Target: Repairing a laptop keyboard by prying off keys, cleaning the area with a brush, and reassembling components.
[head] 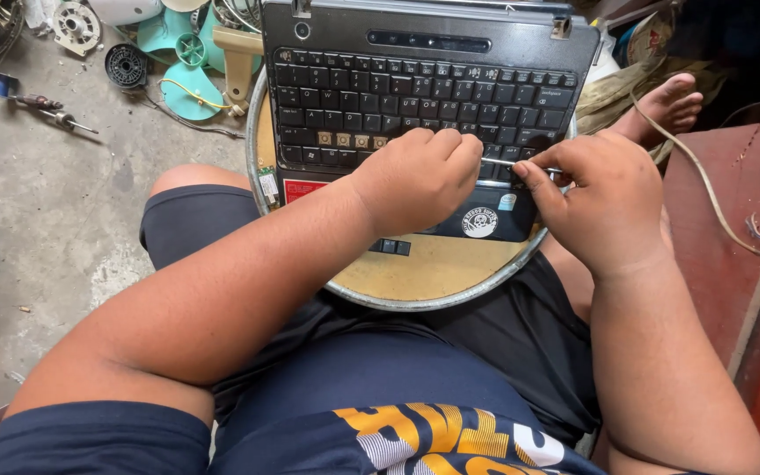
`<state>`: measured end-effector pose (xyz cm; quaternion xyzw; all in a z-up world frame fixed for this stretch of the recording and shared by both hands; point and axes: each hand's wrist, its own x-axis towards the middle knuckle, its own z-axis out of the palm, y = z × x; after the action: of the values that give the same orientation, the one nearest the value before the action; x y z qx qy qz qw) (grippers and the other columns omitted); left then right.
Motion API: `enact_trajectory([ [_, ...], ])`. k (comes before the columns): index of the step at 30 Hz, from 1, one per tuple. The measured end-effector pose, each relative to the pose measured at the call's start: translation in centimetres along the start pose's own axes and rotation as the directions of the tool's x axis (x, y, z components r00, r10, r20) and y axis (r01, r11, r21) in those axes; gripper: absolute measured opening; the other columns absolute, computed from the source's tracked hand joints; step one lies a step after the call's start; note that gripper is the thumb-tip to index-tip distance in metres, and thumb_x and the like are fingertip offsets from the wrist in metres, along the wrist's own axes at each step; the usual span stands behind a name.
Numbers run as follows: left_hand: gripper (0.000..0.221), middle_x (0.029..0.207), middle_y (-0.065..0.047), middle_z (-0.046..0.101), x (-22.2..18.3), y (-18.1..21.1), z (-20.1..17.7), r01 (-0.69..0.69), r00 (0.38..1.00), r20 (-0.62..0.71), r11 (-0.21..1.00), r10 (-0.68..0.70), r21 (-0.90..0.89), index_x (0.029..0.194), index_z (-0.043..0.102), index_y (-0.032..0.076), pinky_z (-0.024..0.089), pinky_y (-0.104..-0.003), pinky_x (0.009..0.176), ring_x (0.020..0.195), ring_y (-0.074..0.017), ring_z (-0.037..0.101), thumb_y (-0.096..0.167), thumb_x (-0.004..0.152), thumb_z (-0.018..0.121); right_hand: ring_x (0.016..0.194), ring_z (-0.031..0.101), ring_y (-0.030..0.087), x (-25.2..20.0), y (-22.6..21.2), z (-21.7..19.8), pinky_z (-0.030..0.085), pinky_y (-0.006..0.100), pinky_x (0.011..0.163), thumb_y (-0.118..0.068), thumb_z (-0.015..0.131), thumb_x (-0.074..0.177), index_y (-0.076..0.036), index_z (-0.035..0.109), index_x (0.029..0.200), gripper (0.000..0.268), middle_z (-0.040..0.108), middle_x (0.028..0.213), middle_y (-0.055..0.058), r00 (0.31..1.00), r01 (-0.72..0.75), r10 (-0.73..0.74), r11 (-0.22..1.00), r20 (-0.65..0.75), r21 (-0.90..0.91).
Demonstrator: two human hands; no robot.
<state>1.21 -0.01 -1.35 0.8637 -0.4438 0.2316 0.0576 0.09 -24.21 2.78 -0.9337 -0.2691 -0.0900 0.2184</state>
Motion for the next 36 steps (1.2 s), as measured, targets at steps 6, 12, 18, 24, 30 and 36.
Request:
enact_trajectory([
  [6, 0.036, 0.105, -0.009, 0.061, -0.1, -0.3, -0.2, 0.068, 0.997, -0.023, 0.996, -0.069, -0.057, 0.118, 0.065, 0.001, 0.049, -0.029, 0.067, 0.083, -0.0202, 0.056, 0.018, 0.087, 0.066, 0.068, 0.056, 0.026, 0.3, -1.1, -0.5, 0.044, 0.037, 0.063, -0.007, 0.085, 0.093, 0.002, 0.077, 0.089, 0.012, 0.067, 0.076, 0.009, 0.996, -0.088, 0.087, 0.995, 0.016, 0.044],
  [12, 0.023, 0.107, -0.012, 0.062, 0.2, 0.1, -1.1, 0.277, 0.933, -0.094, 0.86, -0.347, -0.428, 0.115, 0.062, 0.001, 0.054, -0.037, 0.078, 0.087, -0.0287, 0.064, 0.008, 0.093, 0.067, 0.067, 0.054, 0.02, -1.2, -1.7, -1.4, 0.043, 0.032, 0.061, -0.01, 0.078, 0.099, 0.001, 0.077, 0.101, 0.012, 0.064, 0.079, 0.007, 0.925, -0.378, 0.364, 0.905, 0.105, 0.195],
  [18, 0.023, 0.108, -0.011, 0.066, -1.3, 2.2, -3.3, 0.192, 0.914, -0.26, 0.898, -0.31, -0.396, 0.116, 0.067, -0.001, 0.055, -0.037, 0.075, 0.085, -0.0266, 0.065, 0.011, 0.096, 0.07, 0.075, 0.055, 0.009, -2.9, -4.1, 0.3, 0.043, 0.017, 0.069, -0.015, 0.065, 0.103, 0.002, 0.071, 0.11, 0.019, 0.067, 0.09, 0.006, 0.714, -0.648, 0.546, 0.276, 0.439, 0.71],
  [24, 0.018, 0.096, -0.011, 0.062, -5.0, 4.8, -2.9, 0.104, 0.873, -0.441, 0.963, -0.208, -0.248, 0.11, 0.07, 0.003, 0.058, -0.036, 0.067, 0.075, -0.0272, 0.064, 0.017, 0.106, 0.06, 0.048, 0.042, 0.004, -4.1, -7.9, 3.7, 0.037, 0.019, 0.05, -0.006, 0.07, 0.099, 0.006, 0.067, 0.099, 0.012, 0.061, 0.072, 0.012, 0.727, -0.561, 0.489, 0.019, 0.481, 0.828],
  [30, 0.015, 0.098, -0.008, 0.065, -8.8, 3.9, -4.3, 0.134, 0.887, -0.39, 0.945, -0.248, -0.297, 0.101, 0.072, 0.008, 0.055, -0.038, 0.073, 0.082, -0.0268, 0.065, 0.022, 0.103, 0.067, 0.052, 0.053, 0.012, -6.4, -8.4, 6.3, 0.038, 0.027, 0.05, -0.023, 0.073, 0.095, -0.009, 0.078, 0.099, 0.015, 0.06, 0.065, 0.004, 0.694, -0.72, 0.535, 0.521, 0.482, 0.458],
  [36, 0.011, 0.122, -0.005, 0.066, -12.3, 2.3, -5.4, 0.437, 0.846, -0.245, 0.879, -0.474, -0.194, 0.105, 0.077, 0.016, 0.046, -0.044, 0.097, 0.112, -0.0293, 0.061, 0.024, 0.1, 0.072, 0.077, 0.071, 0.026, -6.9, -9.0, 8.7, 0.053, 0.036, 0.068, -0.035, 0.07, 0.094, -0.019, 0.081, 0.099, 0.02, 0.072, 0.075, 0.004, 0.665, -0.694, 0.591, 0.715, 0.457, 0.084],
])
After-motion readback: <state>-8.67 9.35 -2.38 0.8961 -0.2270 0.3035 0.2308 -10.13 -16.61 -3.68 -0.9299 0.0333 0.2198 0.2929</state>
